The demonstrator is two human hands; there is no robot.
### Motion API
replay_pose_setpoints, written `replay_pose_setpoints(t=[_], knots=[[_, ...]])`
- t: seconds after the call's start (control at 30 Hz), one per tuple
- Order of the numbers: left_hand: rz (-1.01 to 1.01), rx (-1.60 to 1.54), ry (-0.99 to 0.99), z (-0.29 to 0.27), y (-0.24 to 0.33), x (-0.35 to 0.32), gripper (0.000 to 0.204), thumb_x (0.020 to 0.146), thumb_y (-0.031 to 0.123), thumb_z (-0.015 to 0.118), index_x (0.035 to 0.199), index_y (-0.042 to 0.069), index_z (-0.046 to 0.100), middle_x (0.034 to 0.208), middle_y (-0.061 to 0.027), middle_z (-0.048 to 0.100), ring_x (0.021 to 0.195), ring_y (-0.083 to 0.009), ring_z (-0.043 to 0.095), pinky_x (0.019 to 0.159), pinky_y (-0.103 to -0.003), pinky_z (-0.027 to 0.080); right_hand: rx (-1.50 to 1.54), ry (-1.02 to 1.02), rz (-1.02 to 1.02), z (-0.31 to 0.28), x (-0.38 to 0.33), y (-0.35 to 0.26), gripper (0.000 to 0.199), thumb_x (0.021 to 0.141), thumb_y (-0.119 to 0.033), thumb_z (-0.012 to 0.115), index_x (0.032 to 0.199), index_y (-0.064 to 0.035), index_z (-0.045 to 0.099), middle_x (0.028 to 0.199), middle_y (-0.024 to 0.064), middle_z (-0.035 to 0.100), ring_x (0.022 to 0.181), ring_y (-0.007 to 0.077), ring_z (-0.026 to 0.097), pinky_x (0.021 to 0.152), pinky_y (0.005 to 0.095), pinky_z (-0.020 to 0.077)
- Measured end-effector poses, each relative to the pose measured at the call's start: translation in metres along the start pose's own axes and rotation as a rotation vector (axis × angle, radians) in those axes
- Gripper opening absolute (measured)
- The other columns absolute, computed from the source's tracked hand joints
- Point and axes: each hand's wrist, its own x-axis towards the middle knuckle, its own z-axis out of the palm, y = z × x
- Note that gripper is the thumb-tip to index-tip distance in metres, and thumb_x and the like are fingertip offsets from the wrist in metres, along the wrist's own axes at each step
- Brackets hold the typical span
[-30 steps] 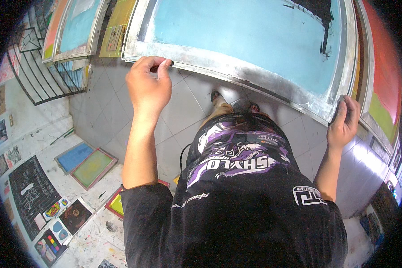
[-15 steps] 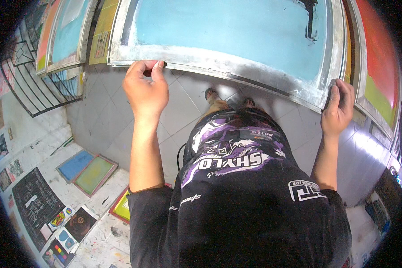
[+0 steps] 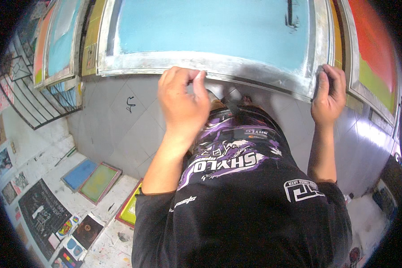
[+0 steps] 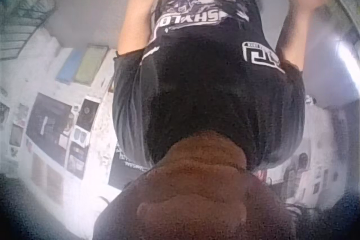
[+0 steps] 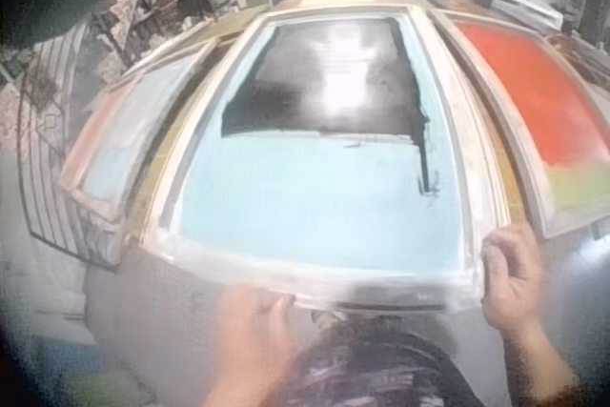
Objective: The person assembles screen frames by attaching metal brackets and screws to the frame edges. They handle multiple frames, aligning brackets, inserting screws, and tightening them with a wrench. The frames are placed on a workbench and adjusted during the process.
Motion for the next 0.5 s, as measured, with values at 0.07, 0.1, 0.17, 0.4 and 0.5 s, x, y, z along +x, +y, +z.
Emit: replay_pose_setpoints(t=[0.07, 0.1, 0.17, 0.4, 0.5], knots=[[-0.026, -0.036, -0.003, -0.0018, -0.0014, 0.0020, 0.011, 0.073, 0.001, 0.063, 0.066, 0.001, 0.055, 0.065, -0.0116, 0.055, 0.062, -0.0274, 0.054, 0.060, -0.035, 0.042, -0.008, -0.006, -0.047, 0.0008, 0.0020, 0.0017, 0.011, 0.084, 0.000, 0.054, 0.094, 0.0037, 0.059, 0.090, 0.0110, 0.057, 0.082, 0.0180, 0.055, 0.076, 0.0269, 0.0440], [-0.135, -0.080, -0.027, -0.0028, 0.0038, 0.0027, 0.009, 0.074, 0.001, 0.063, 0.068, 0.000, 0.056, 0.066, -0.0108, 0.056, 0.062, -0.0239, 0.055, 0.060, -0.032, 0.042, 0.013, 0.021, -0.020, 0.0020, 0.0009, 0.0015, 0.011, 0.084, 0.001, 0.055, 0.093, 0.0037, 0.059, 0.090, 0.0111, 0.057, 0.081, 0.0178, 0.055, 0.074, 0.0265, 0.0440], [-0.169, -0.096, -0.029, -0.0016, 0.0056, 0.0020, 0.009, 0.075, 0.001, 0.062, 0.068, -0.001, 0.057, 0.066, -0.0104, 0.056, 0.063, -0.0220, 0.055, 0.060, -0.031, 0.043, 0.056, 0.031, 0.000, 0.0021, 0.0005, 0.0024, 0.011, 0.083, 0.000, 0.056, 0.093, 0.0034, 0.059, 0.088, 0.0110, 0.057, 0.081, 0.0175, 0.055, 0.074, 0.0264, 0.0441], [0.141, 0.253, 0.034, 0.0011, 0.0010, 0.0008, 0.008, 0.072, 0.000, 0.064, 0.070, 0.002, 0.055, 0.066, -0.0089, 0.055, 0.063, -0.0241, 0.052, 0.058, -0.034, 0.039, 0.017, 0.019, -0.044, -0.0004, 0.0029, 0.0030, 0.011, 0.082, -0.001, 0.057, 0.092, 0.0028, 0.059, 0.085, 0.0113, 0.057, 0.078, 0.0192, 0.055, 0.072, 0.0271, 0.0441], [0.056, 0.182, 0.013, 0.0004, 0.0032, -0.0013, 0.009, 0.072, 0.000, 0.064, 0.070, 0.002, 0.056, 0.066, -0.0090, 0.055, 0.063, -0.0246, 0.052, 0.058, -0.034, 0.039, -0.002, 0.015, -0.046, -0.0004, 0.0037, 0.0012, 0.011, 0.082, -0.002, 0.057, 0.091, 0.0027, 0.060, 0.084, 0.0115, 0.057, 0.078, 0.0202, 0.055, 0.072, 0.0275, 0.0439]])
